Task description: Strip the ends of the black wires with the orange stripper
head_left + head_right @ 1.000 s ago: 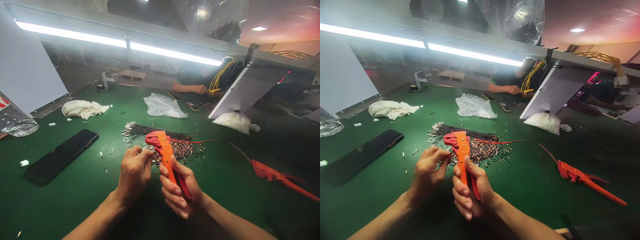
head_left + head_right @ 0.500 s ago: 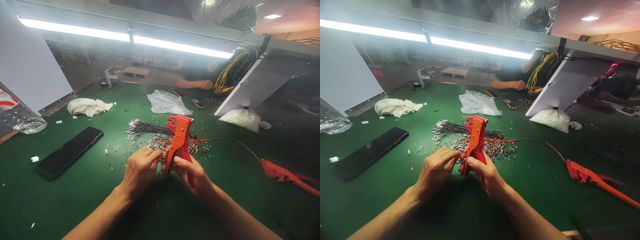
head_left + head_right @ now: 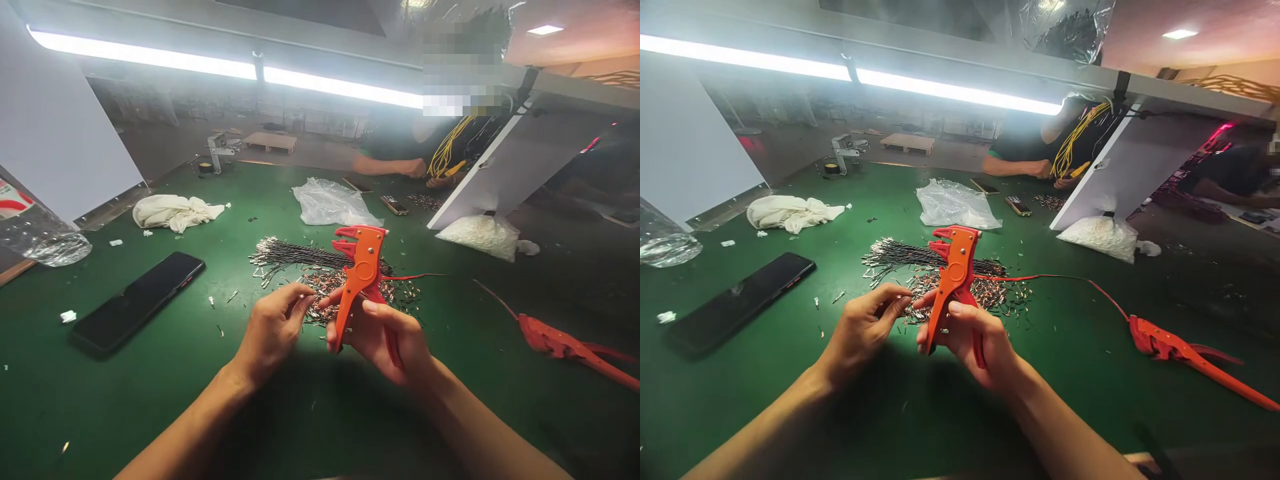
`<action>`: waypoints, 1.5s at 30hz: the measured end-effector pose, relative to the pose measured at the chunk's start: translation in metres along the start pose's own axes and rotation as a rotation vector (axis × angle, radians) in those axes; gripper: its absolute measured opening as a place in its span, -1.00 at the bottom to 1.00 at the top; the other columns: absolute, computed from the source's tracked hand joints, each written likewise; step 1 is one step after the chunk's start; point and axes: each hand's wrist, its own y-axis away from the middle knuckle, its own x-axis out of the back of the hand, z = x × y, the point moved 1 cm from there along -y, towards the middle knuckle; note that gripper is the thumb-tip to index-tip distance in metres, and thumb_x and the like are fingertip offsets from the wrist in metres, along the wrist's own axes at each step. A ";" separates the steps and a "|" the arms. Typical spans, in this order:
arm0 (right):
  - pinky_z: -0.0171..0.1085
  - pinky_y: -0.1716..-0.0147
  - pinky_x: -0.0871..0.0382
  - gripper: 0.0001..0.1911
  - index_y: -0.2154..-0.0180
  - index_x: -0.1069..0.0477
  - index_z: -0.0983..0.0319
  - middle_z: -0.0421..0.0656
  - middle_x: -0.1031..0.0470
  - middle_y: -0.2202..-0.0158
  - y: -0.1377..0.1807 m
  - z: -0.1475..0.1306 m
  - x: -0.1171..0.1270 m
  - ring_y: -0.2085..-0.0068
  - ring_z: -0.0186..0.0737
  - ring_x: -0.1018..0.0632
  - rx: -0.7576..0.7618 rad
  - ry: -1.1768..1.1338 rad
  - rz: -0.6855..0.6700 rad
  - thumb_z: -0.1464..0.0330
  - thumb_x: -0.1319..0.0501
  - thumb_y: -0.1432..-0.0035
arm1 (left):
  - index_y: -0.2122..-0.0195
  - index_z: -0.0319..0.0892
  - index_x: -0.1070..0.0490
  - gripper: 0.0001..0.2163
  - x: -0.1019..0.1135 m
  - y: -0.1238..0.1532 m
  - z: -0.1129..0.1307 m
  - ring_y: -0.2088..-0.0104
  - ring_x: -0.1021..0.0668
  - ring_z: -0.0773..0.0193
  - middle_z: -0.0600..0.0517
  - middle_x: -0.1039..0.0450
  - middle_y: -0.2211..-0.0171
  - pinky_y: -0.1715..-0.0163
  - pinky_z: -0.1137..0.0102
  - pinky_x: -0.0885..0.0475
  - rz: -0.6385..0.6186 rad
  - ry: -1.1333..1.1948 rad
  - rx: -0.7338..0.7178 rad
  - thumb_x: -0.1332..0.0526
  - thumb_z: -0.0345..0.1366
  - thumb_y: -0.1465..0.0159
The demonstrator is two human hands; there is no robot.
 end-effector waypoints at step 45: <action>0.08 0.15 -0.41 -0.59 0.13 -0.42 0.35 -0.08 -0.48 0.36 0.007 0.018 0.009 0.36 -0.12 -0.55 -0.251 0.019 -0.286 0.26 -0.32 0.00 | 0.45 -0.19 -0.44 -0.88 0.031 -0.006 0.025 0.67 -0.28 0.52 0.13 -0.34 0.55 0.73 0.55 -0.20 0.296 0.373 0.116 -0.30 -0.28 -0.17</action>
